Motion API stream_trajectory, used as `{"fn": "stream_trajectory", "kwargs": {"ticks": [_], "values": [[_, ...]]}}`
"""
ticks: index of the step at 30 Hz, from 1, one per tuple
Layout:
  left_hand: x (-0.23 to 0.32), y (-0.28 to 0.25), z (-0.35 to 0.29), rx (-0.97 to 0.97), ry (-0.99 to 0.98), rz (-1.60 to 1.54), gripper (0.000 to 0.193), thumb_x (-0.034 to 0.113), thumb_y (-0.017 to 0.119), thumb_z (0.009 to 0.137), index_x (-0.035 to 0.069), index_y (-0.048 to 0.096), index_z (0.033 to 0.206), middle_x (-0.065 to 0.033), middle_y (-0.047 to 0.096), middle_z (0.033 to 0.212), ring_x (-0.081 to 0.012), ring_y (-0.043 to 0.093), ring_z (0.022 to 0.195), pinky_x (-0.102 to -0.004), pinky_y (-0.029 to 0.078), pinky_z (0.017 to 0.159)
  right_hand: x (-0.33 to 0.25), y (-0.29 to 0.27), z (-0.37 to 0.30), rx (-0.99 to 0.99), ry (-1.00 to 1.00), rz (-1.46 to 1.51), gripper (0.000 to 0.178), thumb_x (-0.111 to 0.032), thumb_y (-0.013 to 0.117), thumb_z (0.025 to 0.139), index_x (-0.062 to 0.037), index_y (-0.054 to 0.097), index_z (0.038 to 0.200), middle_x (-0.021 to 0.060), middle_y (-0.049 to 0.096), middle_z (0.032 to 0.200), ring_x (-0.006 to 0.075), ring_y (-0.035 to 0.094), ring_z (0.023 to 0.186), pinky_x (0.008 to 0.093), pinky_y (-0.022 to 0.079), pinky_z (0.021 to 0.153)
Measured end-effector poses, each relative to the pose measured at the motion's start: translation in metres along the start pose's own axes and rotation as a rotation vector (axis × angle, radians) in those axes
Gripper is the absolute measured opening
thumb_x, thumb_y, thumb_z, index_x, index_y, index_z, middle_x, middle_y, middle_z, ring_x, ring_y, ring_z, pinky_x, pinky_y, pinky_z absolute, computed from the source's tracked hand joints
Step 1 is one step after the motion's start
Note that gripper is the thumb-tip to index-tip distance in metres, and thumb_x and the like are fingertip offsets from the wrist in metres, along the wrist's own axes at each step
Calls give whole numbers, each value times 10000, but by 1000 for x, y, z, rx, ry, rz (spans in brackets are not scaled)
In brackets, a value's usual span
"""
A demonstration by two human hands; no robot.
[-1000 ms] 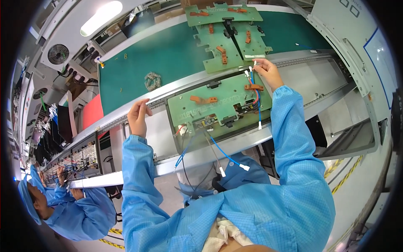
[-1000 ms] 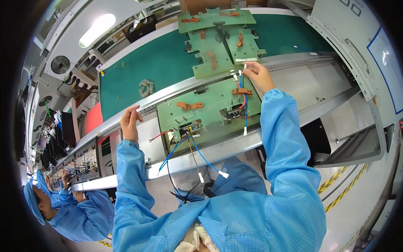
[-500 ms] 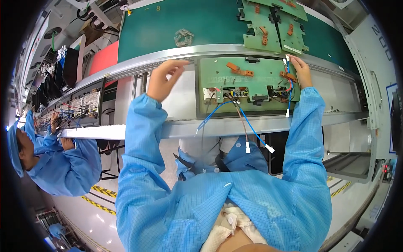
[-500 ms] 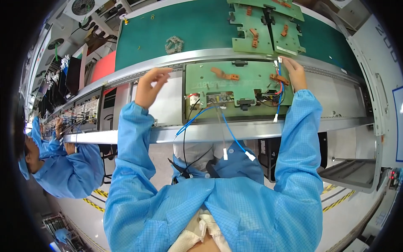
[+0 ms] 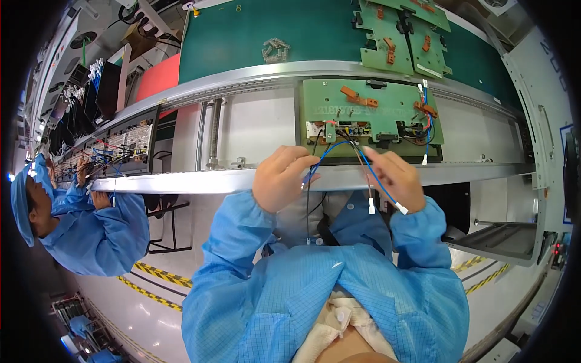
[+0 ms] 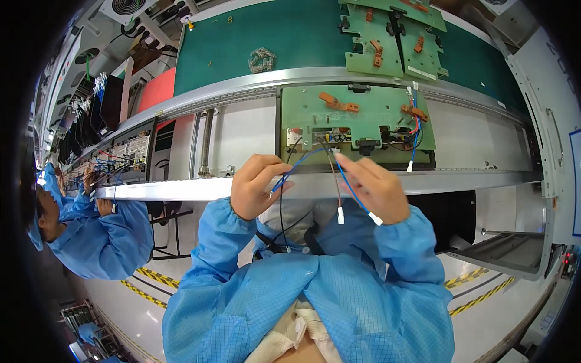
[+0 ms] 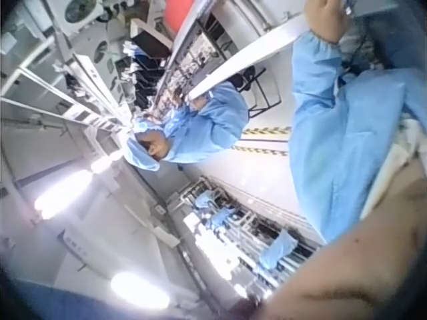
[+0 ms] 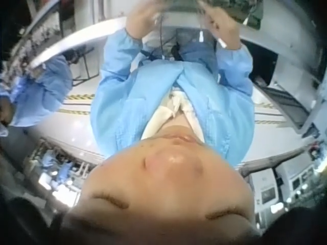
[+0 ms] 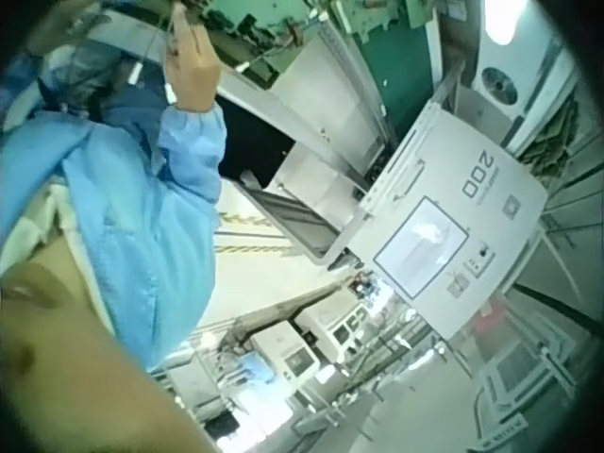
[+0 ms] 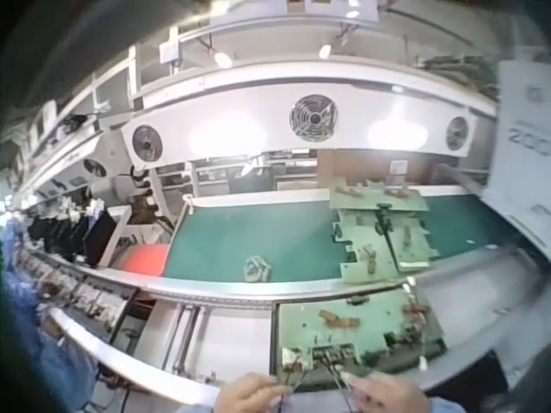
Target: The person assembles electronic components and connects wires on a circuit board by hand, attaching connectors to the chassis.
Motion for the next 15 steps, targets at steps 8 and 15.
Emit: {"fn": "stream_trajectory", "kwargs": {"ticks": [8,15], "values": [[9,12,18,106,132,-36,198,124,721,661,87,661,846,-26,606,827,-227,580,781,-335,462,642,-23,42,27,95,-280,-84,412,-34,676,620,-92,652,1027,48,519,724,214,558,651,316,482,575],[-4,2,23,63,29,-192,252,31,724,650,70,674,893,-71,604,806,-245,589,742,-325,474,635,-11,29,28,232,-222,-52,129,-74,666,738,-65,662,866,69,552,707,239,558,641,324,461,555]]}}
Point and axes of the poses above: each hand's wrist, its own z-axis towards the middle knuckle, its own y-axis out of the palm, x = y × z, the point moved 7 cm from there along z, towards the middle knuckle
